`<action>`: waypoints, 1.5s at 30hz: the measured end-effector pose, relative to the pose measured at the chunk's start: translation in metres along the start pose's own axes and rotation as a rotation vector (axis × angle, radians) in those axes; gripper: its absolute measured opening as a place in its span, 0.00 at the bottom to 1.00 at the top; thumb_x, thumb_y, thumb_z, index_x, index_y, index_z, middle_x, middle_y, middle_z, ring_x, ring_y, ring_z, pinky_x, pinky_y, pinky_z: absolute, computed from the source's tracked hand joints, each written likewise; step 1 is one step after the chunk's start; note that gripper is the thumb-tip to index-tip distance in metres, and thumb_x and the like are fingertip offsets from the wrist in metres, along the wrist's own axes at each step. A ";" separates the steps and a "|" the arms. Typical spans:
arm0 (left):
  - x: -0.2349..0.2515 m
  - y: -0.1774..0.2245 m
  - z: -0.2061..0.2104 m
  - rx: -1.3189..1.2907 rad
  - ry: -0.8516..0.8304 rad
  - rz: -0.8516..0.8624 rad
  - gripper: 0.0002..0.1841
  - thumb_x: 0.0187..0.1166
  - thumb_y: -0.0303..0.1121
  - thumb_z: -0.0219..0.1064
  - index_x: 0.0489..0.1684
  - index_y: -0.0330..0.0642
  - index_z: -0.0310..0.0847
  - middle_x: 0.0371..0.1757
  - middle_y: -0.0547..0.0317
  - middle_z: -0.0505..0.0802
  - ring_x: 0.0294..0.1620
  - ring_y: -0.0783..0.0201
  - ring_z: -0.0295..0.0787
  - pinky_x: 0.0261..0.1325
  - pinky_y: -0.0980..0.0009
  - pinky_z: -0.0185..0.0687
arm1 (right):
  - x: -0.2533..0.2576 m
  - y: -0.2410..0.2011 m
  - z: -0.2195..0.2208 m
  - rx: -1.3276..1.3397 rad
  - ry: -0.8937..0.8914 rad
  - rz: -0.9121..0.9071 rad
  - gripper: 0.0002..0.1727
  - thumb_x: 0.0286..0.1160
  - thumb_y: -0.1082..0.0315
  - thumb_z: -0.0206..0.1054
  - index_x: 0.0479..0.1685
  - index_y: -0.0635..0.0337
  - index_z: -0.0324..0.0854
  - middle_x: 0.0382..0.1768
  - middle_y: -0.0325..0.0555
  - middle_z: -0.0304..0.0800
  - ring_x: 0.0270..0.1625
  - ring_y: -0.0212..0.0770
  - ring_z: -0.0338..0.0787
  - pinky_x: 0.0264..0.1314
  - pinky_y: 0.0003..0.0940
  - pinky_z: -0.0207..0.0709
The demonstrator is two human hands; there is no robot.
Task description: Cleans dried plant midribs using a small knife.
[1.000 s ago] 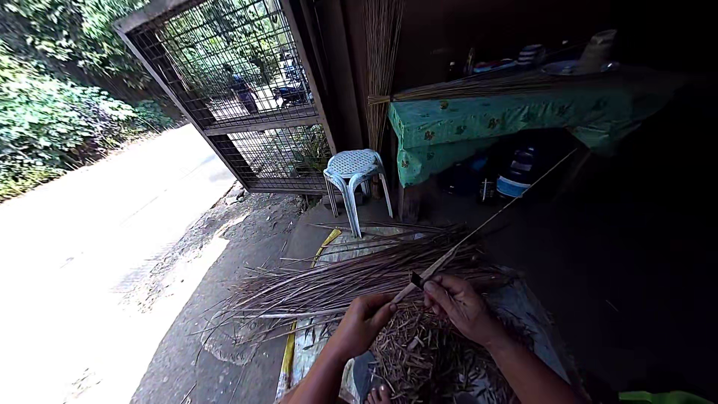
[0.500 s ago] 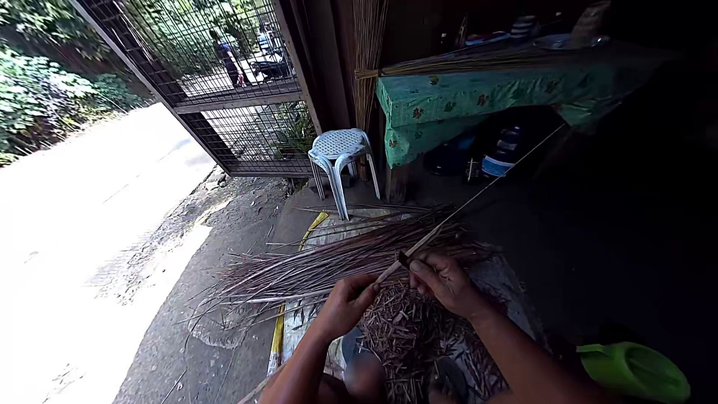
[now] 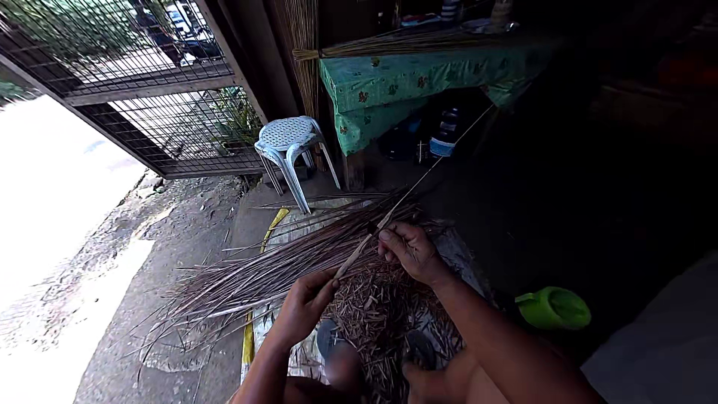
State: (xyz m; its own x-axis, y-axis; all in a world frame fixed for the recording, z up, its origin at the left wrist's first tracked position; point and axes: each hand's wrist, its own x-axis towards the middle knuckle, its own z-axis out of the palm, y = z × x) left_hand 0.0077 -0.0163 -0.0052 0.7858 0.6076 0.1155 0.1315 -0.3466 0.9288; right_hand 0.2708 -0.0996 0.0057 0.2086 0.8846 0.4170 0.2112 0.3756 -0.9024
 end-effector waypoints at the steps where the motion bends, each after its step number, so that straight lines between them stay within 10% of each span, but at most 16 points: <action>1: 0.000 0.000 0.000 0.001 -0.001 -0.002 0.16 0.88 0.40 0.59 0.59 0.42 0.89 0.26 0.72 0.85 0.22 0.80 0.75 0.27 0.81 0.73 | 0.000 0.000 0.000 -0.001 0.018 -0.009 0.16 0.91 0.64 0.57 0.36 0.63 0.83 0.27 0.36 0.88 0.26 0.26 0.84 0.31 0.21 0.80; 12: -0.004 -0.005 -0.004 0.023 -0.005 -0.013 0.17 0.88 0.42 0.58 0.59 0.43 0.90 0.25 0.72 0.85 0.21 0.79 0.75 0.27 0.80 0.73 | 0.010 -0.005 -0.030 0.043 0.239 0.001 0.14 0.92 0.64 0.53 0.50 0.62 0.82 0.27 0.40 0.88 0.24 0.32 0.85 0.29 0.25 0.84; 20: 0.000 -0.003 -0.003 -0.034 -0.045 -0.009 0.19 0.90 0.44 0.56 0.58 0.42 0.89 0.21 0.74 0.81 0.18 0.79 0.71 0.23 0.80 0.69 | -0.010 -0.003 0.020 0.142 -0.250 0.163 0.16 0.91 0.62 0.56 0.42 0.64 0.83 0.27 0.35 0.88 0.25 0.25 0.83 0.28 0.20 0.78; 33: -0.002 -0.004 -0.006 -0.051 -0.067 0.002 0.17 0.89 0.41 0.57 0.59 0.42 0.89 0.23 0.72 0.83 0.19 0.79 0.72 0.24 0.80 0.70 | 0.009 -0.003 -0.022 0.041 0.199 -0.020 0.13 0.91 0.65 0.55 0.52 0.64 0.83 0.27 0.41 0.88 0.25 0.32 0.86 0.30 0.26 0.83; 40: 0.000 -0.004 -0.002 -0.029 -0.050 -0.003 0.16 0.88 0.41 0.60 0.58 0.41 0.90 0.23 0.71 0.85 0.19 0.78 0.74 0.24 0.80 0.72 | -0.008 -0.004 0.009 0.168 -0.303 0.226 0.15 0.91 0.61 0.56 0.40 0.61 0.81 0.27 0.35 0.88 0.24 0.27 0.83 0.26 0.22 0.78; 45: -0.002 -0.004 -0.006 -0.019 -0.028 -0.025 0.16 0.88 0.41 0.60 0.59 0.42 0.89 0.24 0.72 0.85 0.19 0.78 0.73 0.24 0.80 0.72 | -0.004 -0.003 0.012 0.091 -0.193 0.166 0.15 0.90 0.62 0.57 0.40 0.62 0.83 0.27 0.33 0.87 0.25 0.24 0.83 0.28 0.19 0.78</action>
State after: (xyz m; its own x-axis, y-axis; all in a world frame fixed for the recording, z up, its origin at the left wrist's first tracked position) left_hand 0.0023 -0.0117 -0.0072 0.7992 0.5954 0.0823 0.1400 -0.3175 0.9379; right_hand 0.2582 -0.1013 0.0054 0.0454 0.9693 0.2416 0.1004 0.2362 -0.9665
